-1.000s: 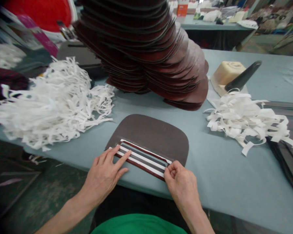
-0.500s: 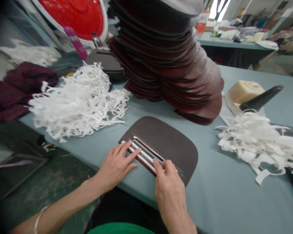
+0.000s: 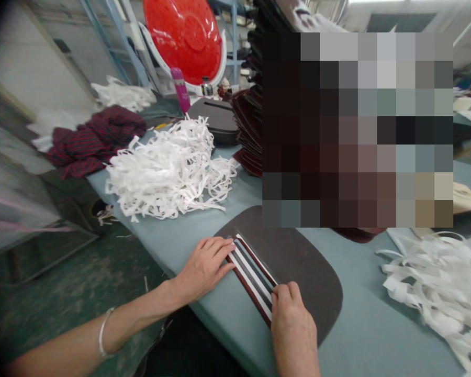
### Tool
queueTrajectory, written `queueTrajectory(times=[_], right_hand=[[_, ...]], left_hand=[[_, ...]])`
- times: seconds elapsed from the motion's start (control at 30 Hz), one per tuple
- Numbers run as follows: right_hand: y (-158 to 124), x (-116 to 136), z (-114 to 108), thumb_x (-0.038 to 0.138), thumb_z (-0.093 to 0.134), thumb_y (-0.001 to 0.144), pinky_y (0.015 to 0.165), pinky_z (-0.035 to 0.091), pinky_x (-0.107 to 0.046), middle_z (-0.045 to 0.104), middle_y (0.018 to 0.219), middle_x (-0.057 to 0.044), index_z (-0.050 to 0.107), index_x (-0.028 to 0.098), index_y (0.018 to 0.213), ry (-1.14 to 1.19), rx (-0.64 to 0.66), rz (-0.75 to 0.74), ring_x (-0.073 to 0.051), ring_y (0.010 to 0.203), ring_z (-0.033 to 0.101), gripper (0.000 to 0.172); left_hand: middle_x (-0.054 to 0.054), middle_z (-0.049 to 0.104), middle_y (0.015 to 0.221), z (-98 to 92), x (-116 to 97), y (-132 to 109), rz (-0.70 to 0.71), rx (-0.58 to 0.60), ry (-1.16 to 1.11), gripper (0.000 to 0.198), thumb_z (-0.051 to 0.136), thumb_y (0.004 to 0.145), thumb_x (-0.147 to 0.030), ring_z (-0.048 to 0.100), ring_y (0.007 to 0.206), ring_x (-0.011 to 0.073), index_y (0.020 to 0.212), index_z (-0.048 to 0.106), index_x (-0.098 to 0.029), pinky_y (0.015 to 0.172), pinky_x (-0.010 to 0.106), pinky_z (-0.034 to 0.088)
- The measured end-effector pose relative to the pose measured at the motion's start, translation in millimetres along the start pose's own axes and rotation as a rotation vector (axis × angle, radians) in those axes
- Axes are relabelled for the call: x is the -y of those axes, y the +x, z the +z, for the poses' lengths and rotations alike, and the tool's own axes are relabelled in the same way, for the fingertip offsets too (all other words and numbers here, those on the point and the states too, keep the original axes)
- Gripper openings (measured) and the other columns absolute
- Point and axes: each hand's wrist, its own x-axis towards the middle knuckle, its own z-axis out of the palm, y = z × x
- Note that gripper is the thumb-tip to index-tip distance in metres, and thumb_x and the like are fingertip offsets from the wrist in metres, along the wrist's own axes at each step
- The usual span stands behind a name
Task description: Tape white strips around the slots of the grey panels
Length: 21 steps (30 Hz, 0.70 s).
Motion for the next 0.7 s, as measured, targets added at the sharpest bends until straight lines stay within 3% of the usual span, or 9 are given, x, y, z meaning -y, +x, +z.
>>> queueTrajectory(times=[0.13, 0.3, 0.43, 0.53, 0.7], right_hand=[[6, 4, -4, 0.025, 0.041, 0.090, 0.040, 0.031, -0.024, 0.054, 0.077, 0.001, 0.053, 0.024, 0.077, -0.134, 0.095, 0.042, -0.012, 0.047, 0.056, 0.019], [6, -1, -6, 0.026, 0.048, 0.086, 0.054, 0.042, -0.026, 0.056, 0.072, 0.000, 0.052, 0.024, 0.073, -0.107, 0.007, -0.087, -0.016, 0.063, 0.060, 0.013], [7, 3, -3, 0.034, 0.049, 0.087, 0.055, 0.042, -0.030, 0.057, 0.066, 0.000, 0.053, 0.025, 0.076, -0.062, -0.006, -0.010, -0.018, 0.059, 0.058, 0.015], [17, 20, 2, 0.035, 0.048, 0.090, 0.062, 0.044, -0.033, 0.059, 0.071, -0.003, 0.055, 0.023, 0.078, -0.031, -0.039, -0.037, -0.021, 0.068, 0.059, 0.018], [53, 61, 20, 0.012, 0.040, 0.088, 0.069, 0.043, -0.032, 0.059, 0.079, -0.007, 0.058, 0.018, 0.087, 0.074, -0.186, -0.134, -0.021, 0.078, 0.056, 0.019]], left_hand=[[0.009, 0.057, 0.124, -2.4, 3, -2, -0.017, -0.019, -0.080, 0.034, 0.054, 0.089, -0.034, 0.049, 0.115, 0.0249, 0.119, 0.052, -0.018, 0.099, 0.044, 0.038], [0.009, 0.057, 0.121, -3.5, 7, -7, -0.058, -0.085, -0.207, 0.031, 0.057, 0.087, -0.035, 0.049, 0.114, 0.0236, 0.115, 0.055, -0.020, 0.097, 0.043, 0.040], [0.009, 0.058, 0.117, -2.6, 8, -7, -0.059, -0.099, -0.226, 0.031, 0.059, 0.086, -0.034, 0.050, 0.112, 0.0243, 0.114, 0.055, -0.021, 0.096, 0.044, 0.042], [0.008, 0.058, 0.115, -2.6, 8, -7, -0.071, -0.089, -0.210, 0.031, 0.060, 0.085, -0.034, 0.049, 0.112, 0.0237, 0.113, 0.055, -0.021, 0.095, 0.043, 0.042], [0.008, 0.058, 0.116, -5.7, 7, -6, -0.074, -0.064, -0.214, 0.029, 0.058, 0.086, -0.034, 0.049, 0.111, 0.0238, 0.112, 0.055, -0.021, 0.095, 0.043, 0.041]])
